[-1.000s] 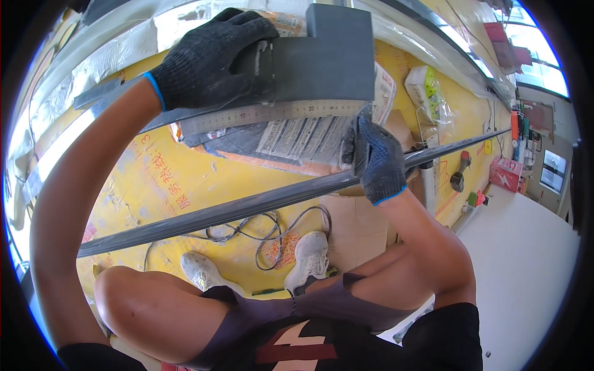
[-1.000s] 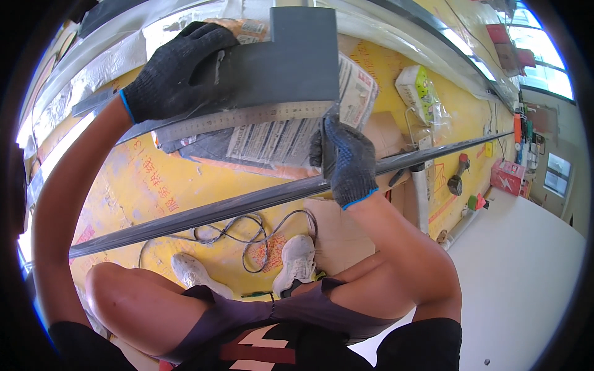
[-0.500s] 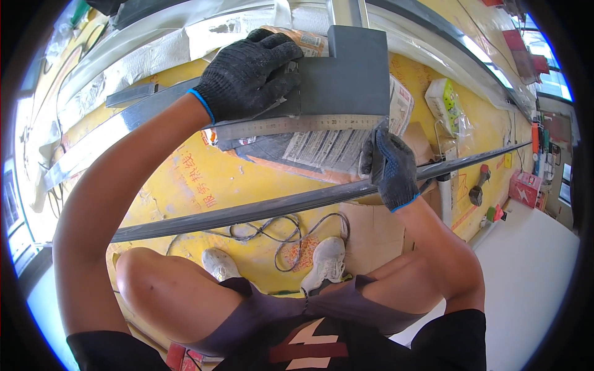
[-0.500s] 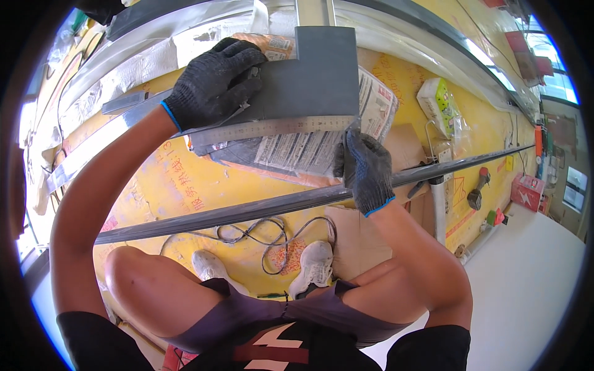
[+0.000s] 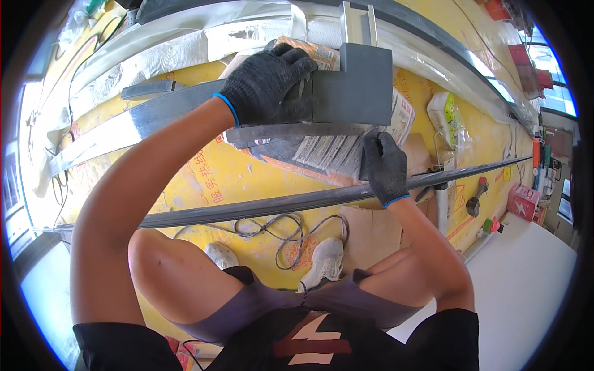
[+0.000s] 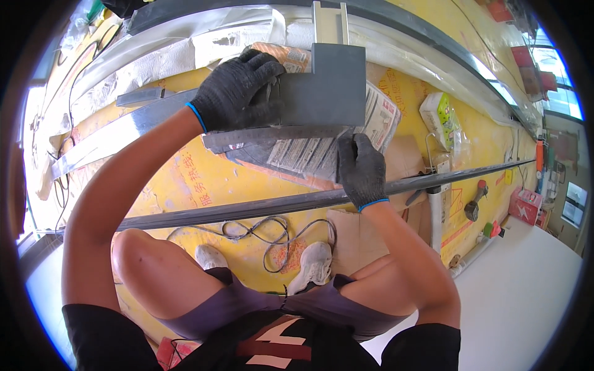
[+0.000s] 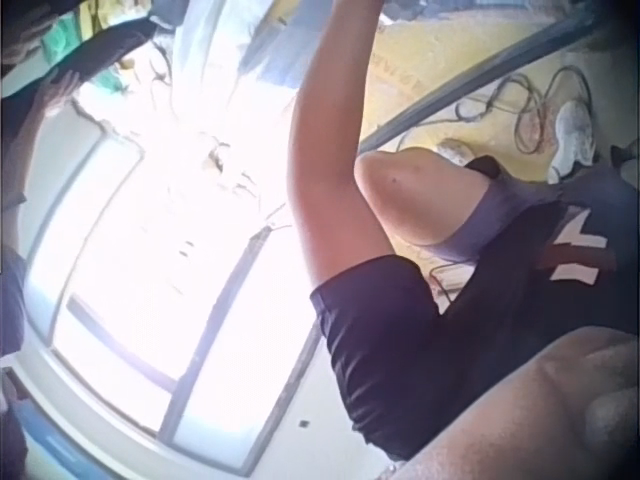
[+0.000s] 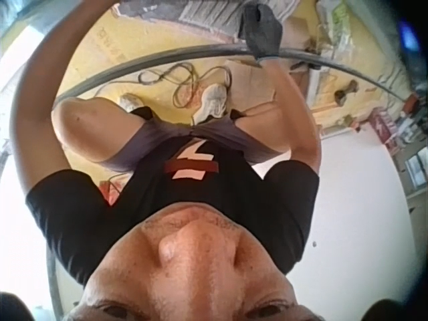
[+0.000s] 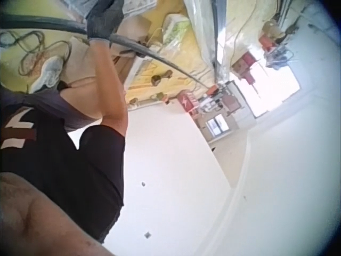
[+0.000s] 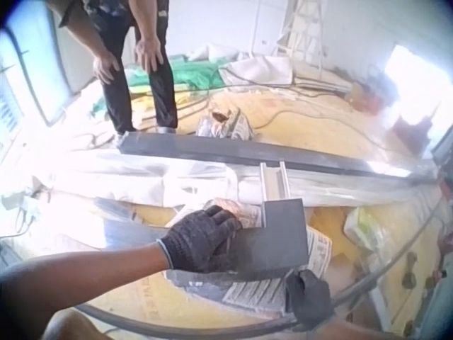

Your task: Measure, mark, and cut a tile panel using a square and an angle grinder.

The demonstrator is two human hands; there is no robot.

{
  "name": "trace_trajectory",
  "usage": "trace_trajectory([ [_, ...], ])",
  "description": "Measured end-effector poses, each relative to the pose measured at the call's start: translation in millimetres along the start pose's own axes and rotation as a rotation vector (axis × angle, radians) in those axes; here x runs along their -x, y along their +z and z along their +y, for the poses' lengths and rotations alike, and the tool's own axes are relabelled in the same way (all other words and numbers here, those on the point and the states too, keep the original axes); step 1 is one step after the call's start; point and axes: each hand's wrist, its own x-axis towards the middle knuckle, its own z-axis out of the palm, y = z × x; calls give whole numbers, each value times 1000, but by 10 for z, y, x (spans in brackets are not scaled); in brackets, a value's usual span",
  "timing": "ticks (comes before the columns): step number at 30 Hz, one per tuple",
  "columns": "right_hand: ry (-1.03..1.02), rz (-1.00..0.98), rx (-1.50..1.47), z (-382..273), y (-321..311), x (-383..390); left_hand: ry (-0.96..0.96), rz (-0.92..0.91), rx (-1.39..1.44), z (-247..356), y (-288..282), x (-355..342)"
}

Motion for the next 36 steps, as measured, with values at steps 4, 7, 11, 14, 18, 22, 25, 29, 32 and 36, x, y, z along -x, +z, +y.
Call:
trace_trajectory([
  [4,-45,163,242,67,-200,-68,-56,-77,14,66,-66,-19],
  [7,31,439,-677,88,-199,-262,-53,-107,22,79,-100,-30],
  [11,-192,634,-713,-37,3,-700,-45,-127,6,49,-77,-39],
  [14,-455,560,-428,-140,131,-1008,-21,-88,-32,23,-49,-45],
  [18,-351,410,-511,-152,152,-1033,-53,-127,36,15,-51,-53],
  [22,-365,437,-643,-126,163,-1033,-33,-78,22,24,-54,-45],
  [25,-428,468,-562,-107,169,-1077,-36,-78,24,22,-40,-48],
  [29,-423,375,-542,-72,106,-1049,-18,-85,48,-14,-44,-35],
  [32,-410,310,-423,-98,-26,-1021,20,-38,65,-69,-39,-21],
  [36,-381,259,-268,-181,-286,-817,59,2,128,-139,47,5],
])
